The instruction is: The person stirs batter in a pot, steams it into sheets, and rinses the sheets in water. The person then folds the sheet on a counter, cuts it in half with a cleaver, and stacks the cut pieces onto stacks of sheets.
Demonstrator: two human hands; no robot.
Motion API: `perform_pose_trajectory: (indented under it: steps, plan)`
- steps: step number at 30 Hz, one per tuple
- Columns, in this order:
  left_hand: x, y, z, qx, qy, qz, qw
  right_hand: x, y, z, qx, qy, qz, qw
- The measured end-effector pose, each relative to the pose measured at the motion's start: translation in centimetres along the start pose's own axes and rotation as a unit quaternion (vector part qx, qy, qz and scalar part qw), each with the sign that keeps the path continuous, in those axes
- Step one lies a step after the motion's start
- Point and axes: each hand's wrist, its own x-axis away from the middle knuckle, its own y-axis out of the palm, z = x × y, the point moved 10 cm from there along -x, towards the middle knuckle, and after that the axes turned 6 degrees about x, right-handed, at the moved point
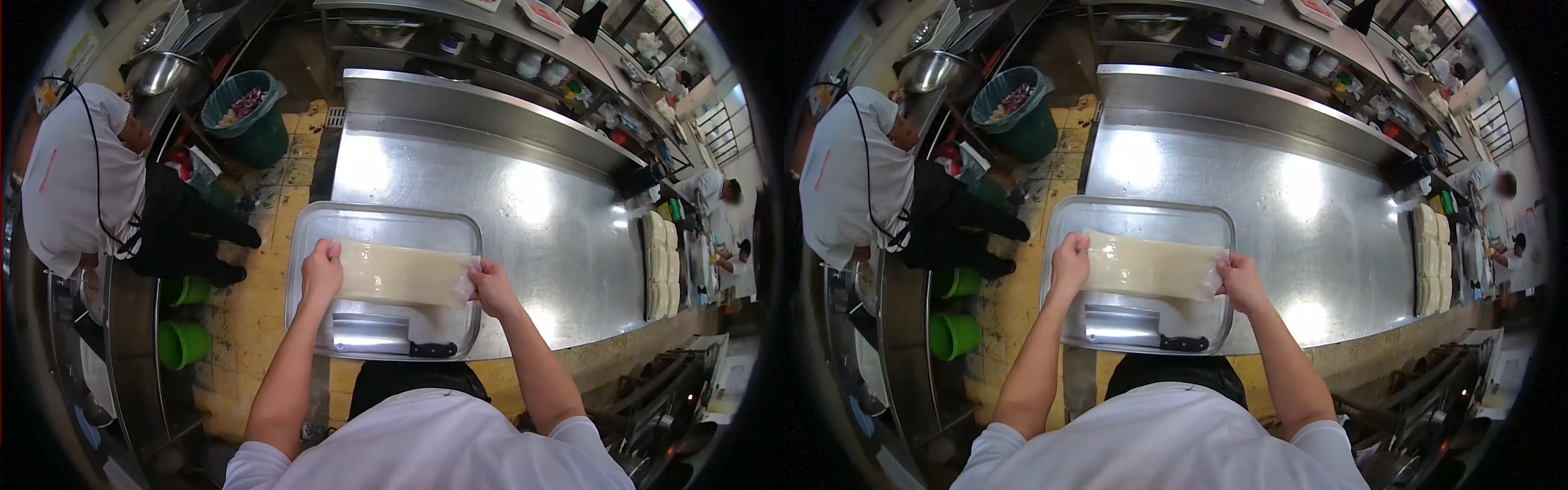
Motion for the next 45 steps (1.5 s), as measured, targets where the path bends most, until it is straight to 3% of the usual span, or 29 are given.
perform_pose_trajectory:
  steps: [13,21,24,27,29,32,34,40,43,45]
  plan:
    - [-0.1,0.8,-1.3,-0.018,0.004,0.002,1.0,-1.2,-0.5,0.9,0.09,0.014,0.015,0.996]
    - [1.9,0.5,-3.8,-0.084,-0.082,-0.053,0.992,-0.9,-1.7,2.1,0.127,-0.006,0.064,0.99]
    - [3.6,0.1,-4.0,-0.141,-0.079,-0.063,0.985,1.2,-2.4,-0.6,0.419,-0.193,0.183,0.868]
    - [4.2,-0.6,-5.6,-0.09,-0.075,-0.039,0.992,5.5,1.1,-1.5,0.412,-0.184,0.135,0.882]
    - [4.7,-1.3,-6.6,-0.045,-0.08,-0.017,0.996,7.0,3.9,1.3,0.404,-0.176,0.046,0.897]
    - [5.7,-2.4,-6.8,-0.025,-0.083,0.024,0.996,10.5,9.7,3.1,0.512,-0.301,-0.086,0.8]
    - [7.0,-2.7,-5.9,-0.019,-0.078,0.048,0.996,11.7,12.2,4.2,0.597,-0.318,-0.137,0.724]
    - [12.1,-0.6,-0.7,0.01,-0.04,0.026,0.999,11.0,14.5,6.4,0.656,-0.379,-0.118,0.642]
    - [14.0,0.6,0.0,0.041,-0.025,0.005,0.999,10.1,14.6,6.1,0.646,-0.341,-0.155,0.665]
    - [14.6,1.1,0.8,0.084,-0.035,-0.011,0.996,9.8,14.1,5.8,0.616,-0.268,-0.195,0.714]
